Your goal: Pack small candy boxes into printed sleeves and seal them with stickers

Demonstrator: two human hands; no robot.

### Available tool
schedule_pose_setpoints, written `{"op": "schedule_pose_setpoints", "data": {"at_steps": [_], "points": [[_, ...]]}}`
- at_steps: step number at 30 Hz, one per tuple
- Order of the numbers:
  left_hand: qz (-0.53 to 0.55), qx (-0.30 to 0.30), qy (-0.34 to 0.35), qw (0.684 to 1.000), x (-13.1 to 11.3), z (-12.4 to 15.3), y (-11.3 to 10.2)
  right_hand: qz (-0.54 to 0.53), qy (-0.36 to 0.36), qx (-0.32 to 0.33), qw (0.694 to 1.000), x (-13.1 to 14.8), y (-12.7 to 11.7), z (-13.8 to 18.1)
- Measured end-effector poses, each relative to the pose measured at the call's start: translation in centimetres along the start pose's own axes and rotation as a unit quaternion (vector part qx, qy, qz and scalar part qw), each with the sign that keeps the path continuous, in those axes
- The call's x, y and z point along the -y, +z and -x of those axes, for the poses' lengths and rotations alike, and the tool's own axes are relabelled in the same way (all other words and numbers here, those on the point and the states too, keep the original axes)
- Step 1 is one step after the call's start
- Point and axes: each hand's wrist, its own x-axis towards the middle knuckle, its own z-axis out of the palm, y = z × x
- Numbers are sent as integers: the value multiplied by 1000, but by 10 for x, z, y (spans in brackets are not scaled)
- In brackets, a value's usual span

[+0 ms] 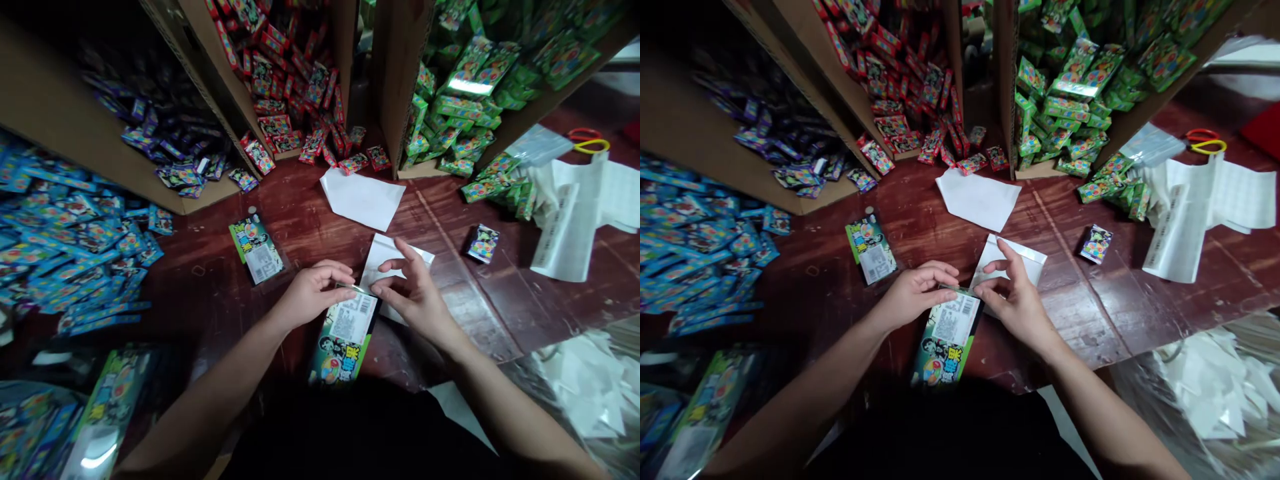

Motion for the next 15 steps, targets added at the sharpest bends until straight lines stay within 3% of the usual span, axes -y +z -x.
{"op": "schedule_pose_setpoints", "data": {"at_steps": [3,7,9,11,15], "points": [[-15,-32,26,999,8,14,-6,105,-74,-42,991,-7,20,21],[-9,-14,15,1000,10,30,-15,211,-180,-26,960,-11,35,43],[-13,0,-7,1000,9,35,-18,160,-159,-29,974,0,34,38],[-18,-7,-21,1000,7,38,-17,96,-92,-24,991,18,27,21],[-14,-17,-27,999,3,38,-12,56,11,110,992,48,14,-18]]}}
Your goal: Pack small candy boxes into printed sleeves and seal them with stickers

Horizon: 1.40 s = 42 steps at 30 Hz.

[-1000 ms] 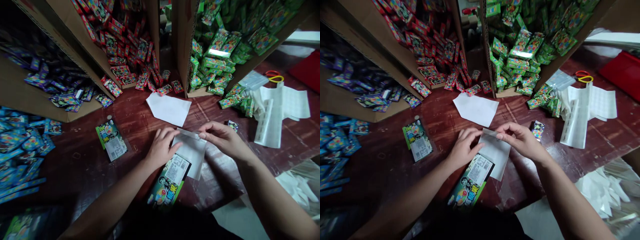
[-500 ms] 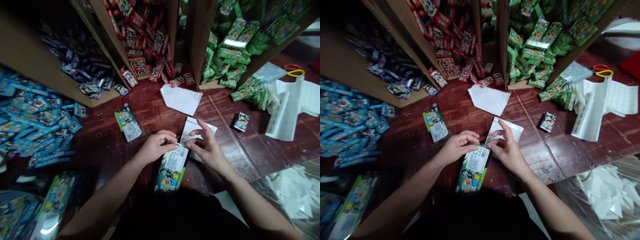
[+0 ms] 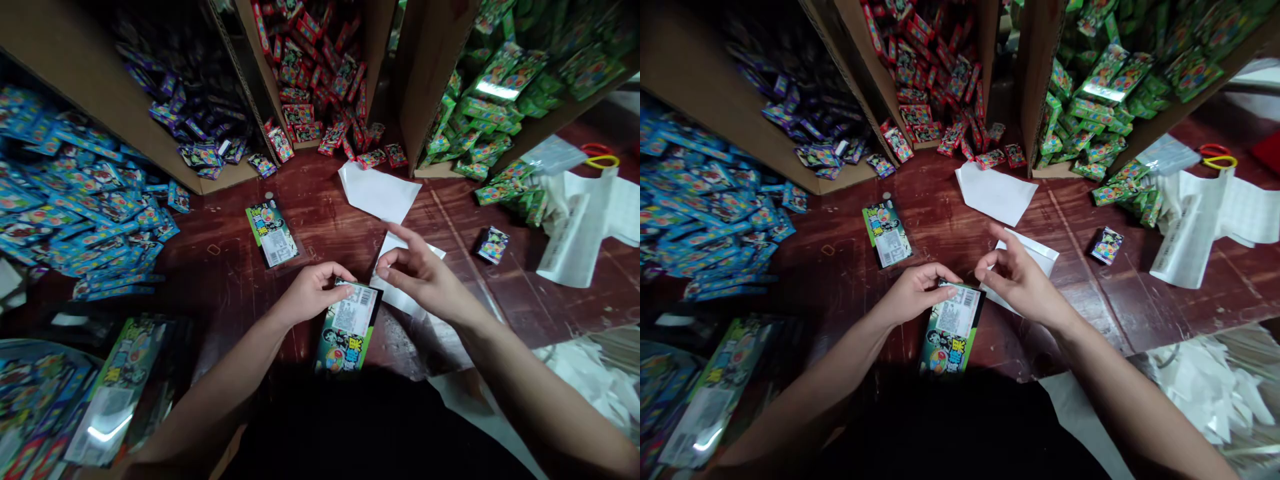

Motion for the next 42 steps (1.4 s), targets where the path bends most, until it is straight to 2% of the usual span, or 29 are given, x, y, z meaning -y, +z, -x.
{"op": "schedule_pose_setpoints", "data": {"at_steps": [3,6,9,11,14,16,17,19,23,25,27,29,30,32,33,35,38,40,42], "points": [[9,-6,4,1000,0,-1,3,25,19,94,995,4,-3,-14],[11,-10,5,1000,0,-1,3,83,21,117,989,0,3,-18],[13,-9,-6,1000,1,0,3,152,15,102,983,-4,8,-14],[14,-7,-10,1000,1,0,3,223,-18,63,973,-7,10,-9],[31,-1,-3,1000,2,0,2,352,-117,8,929,-12,14,4],[45,2,-1,999,3,1,2,405,-168,-2,899,-16,20,12],[48,4,-2,999,4,2,2,413,-178,-4,893,-19,23,15],[49,14,-9,999,6,4,1,401,-163,-11,901,-24,31,17],[39,32,-20,999,11,14,-9,312,-99,-4,945,-33,39,15],[43,-38,-29,998,15,19,-23,242,-91,-29,966,-37,37,17],[106,-183,-29,977,17,22,-38,162,-93,-109,976,-38,35,24],[209,-341,-1,916,19,25,-48,78,-86,-198,973,-39,39,32],[253,-401,20,880,19,26,-48,38,-79,-223,971,-38,43,36],[309,-460,49,831,20,30,-36,-28,-64,-237,969,-37,56,40],[326,-465,53,822,20,32,-24,-48,-60,-237,968,-36,63,40],[342,-443,48,827,23,41,1,-52,-59,-249,965,-34,69,36],[310,-365,27,877,29,62,25,-15,-89,-265,960,-28,52,27],[241,-303,11,922,30,73,25,-5,-111,-201,973,-22,30,22],[166,-232,3,959,23,77,20,-5,-113,-62,992,-16,11,19]]}}
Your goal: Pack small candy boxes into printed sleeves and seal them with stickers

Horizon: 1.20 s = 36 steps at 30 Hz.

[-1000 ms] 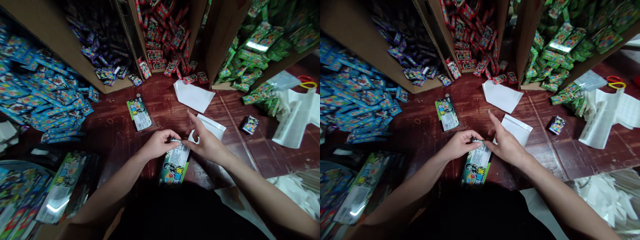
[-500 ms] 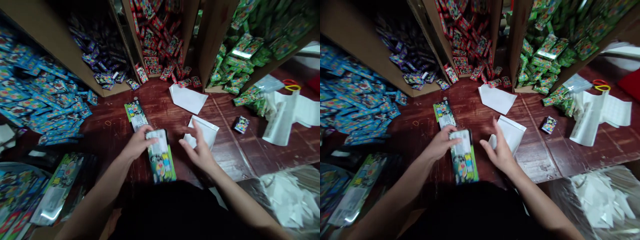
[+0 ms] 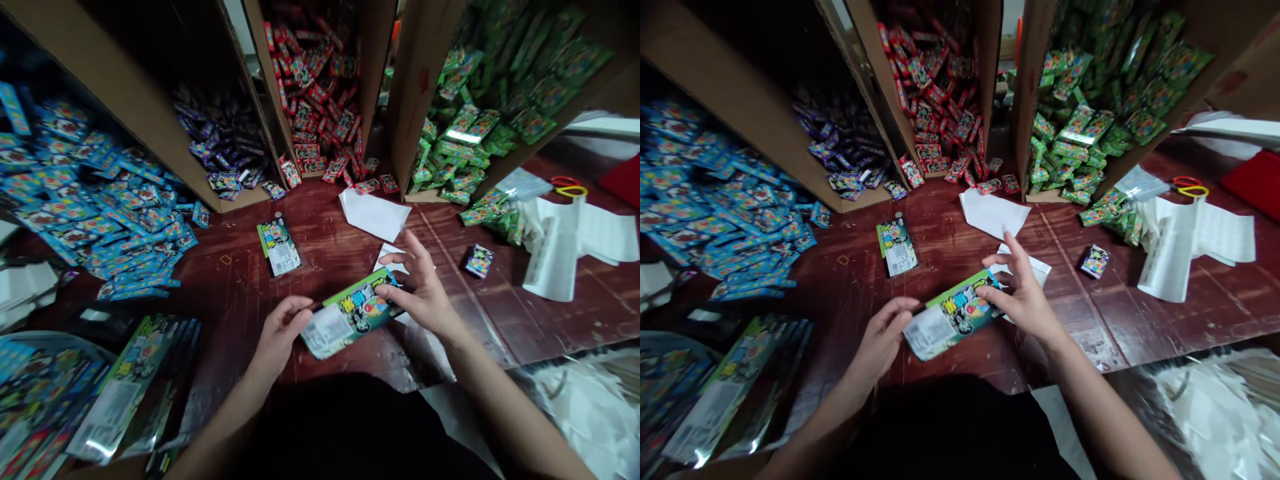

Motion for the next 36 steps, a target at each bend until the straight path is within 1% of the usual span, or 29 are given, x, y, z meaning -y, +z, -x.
{"op": "schedule_pose_setpoints", "data": {"at_steps": [1,2,3,4,5,7,9,11,14,15,16,18,19,20,21,23,25,28,32,34,36], "points": [[-35,45,-3,998,-5,-2,1,-1,3,72,997,2,-5,-3],[-64,88,-5,994,-11,-5,4,10,-1,125,992,3,-7,-4],[-85,126,-6,988,-15,-8,10,38,-19,149,988,4,-6,-5],[-98,152,-4,983,-17,-12,16,83,-48,144,985,4,-4,-5],[-106,162,3,981,-18,-15,23,139,-80,117,980,4,-1,-4],[-97,145,31,984,-13,-17,35,251,-125,50,959,3,4,1],[-77,115,58,989,-3,-15,41,308,-122,18,943,1,6,8],[-67,99,84,989,9,-9,40,298,-95,28,950,-1,7,16],[-81,93,99,987,22,0,32,235,-65,81,966,-7,10,27],[-85,81,100,988,23,1,29,218,-59,89,970,-10,13,30],[-86,58,103,989,23,1,26,204,-57,79,974,-14,16,33],[-78,2,119,990,19,-2,21,160,-53,23,985,-23,25,36],[-74,-17,129,989,17,-5,20,127,-46,-6,991,-27,29,37],[-71,-23,136,988,14,-8,20,88,-37,-25,995,-31,34,37],[-70,-19,138,988,12,-11,20,46,-26,-32,998,-33,38,36],[-69,-2,136,988,9,-16,22,-14,-5,-26,1000,-36,44,32],[-65,4,126,990,10,-19,22,-30,5,-21,999,-37,48,26],[-56,12,98,994,13,-22,17,-8,13,-9,1000,-39,49,21],[-86,69,49,993,14,-20,6,29,25,32,999,-43,43,26],[-121,86,45,988,12,-17,3,51,32,49,997,-45,36,32],[-146,84,62,984,10,-16,5,60,38,55,996,-47,29,37]]}}
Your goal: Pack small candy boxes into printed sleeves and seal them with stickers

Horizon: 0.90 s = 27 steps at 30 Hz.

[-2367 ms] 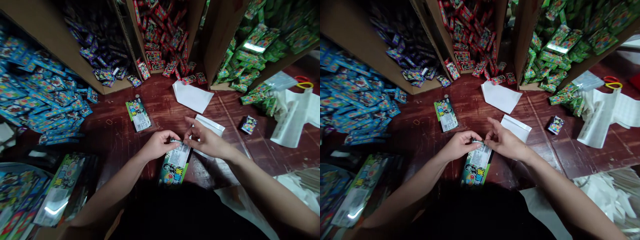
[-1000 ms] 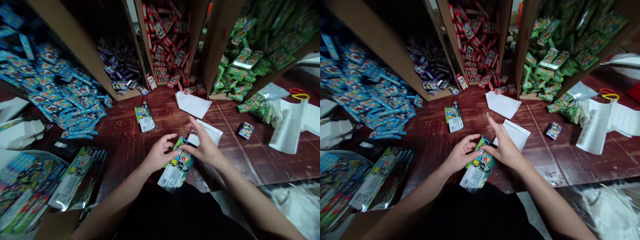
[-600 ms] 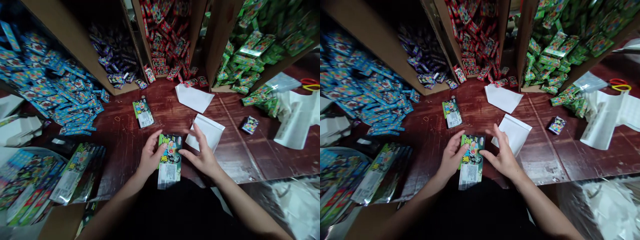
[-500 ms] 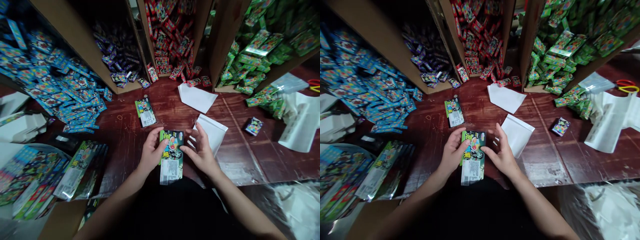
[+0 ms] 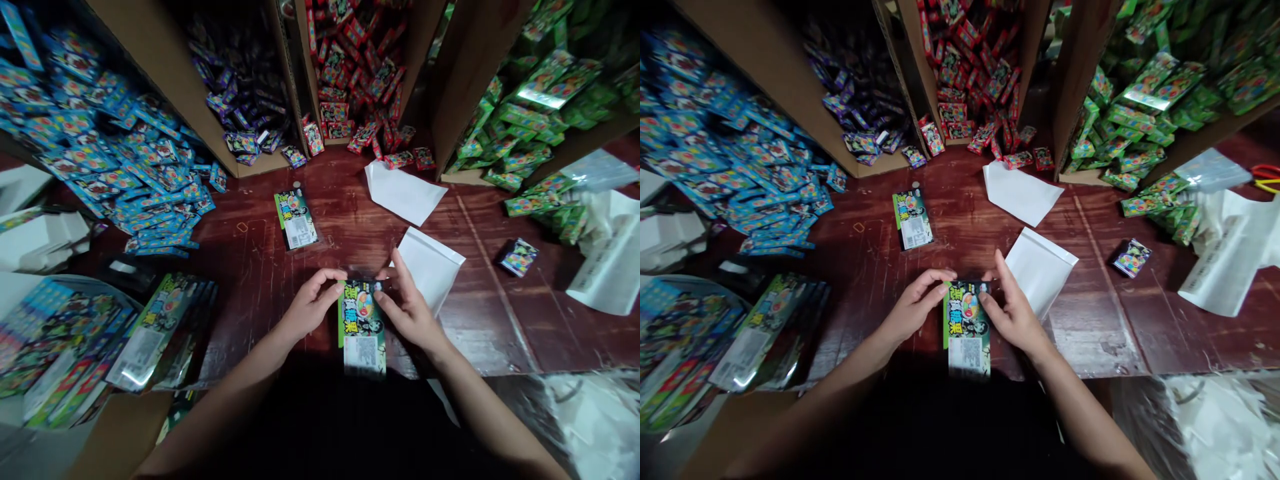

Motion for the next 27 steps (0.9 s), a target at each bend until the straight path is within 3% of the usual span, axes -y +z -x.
{"op": "schedule_pose_setpoints", "data": {"at_steps": [7,14,22,27], "points": [[74,-43,-13,996,-9,-13,13,-79,12,-95,992,2,-2,2],[-11,3,-14,1000,-25,-12,10,-136,37,-71,988,23,-12,-1],[-45,56,-55,996,-44,-32,1,-140,106,-78,981,39,-13,-21],[-31,103,-60,992,-42,-28,-8,-135,106,-62,983,42,-18,-16]]}}
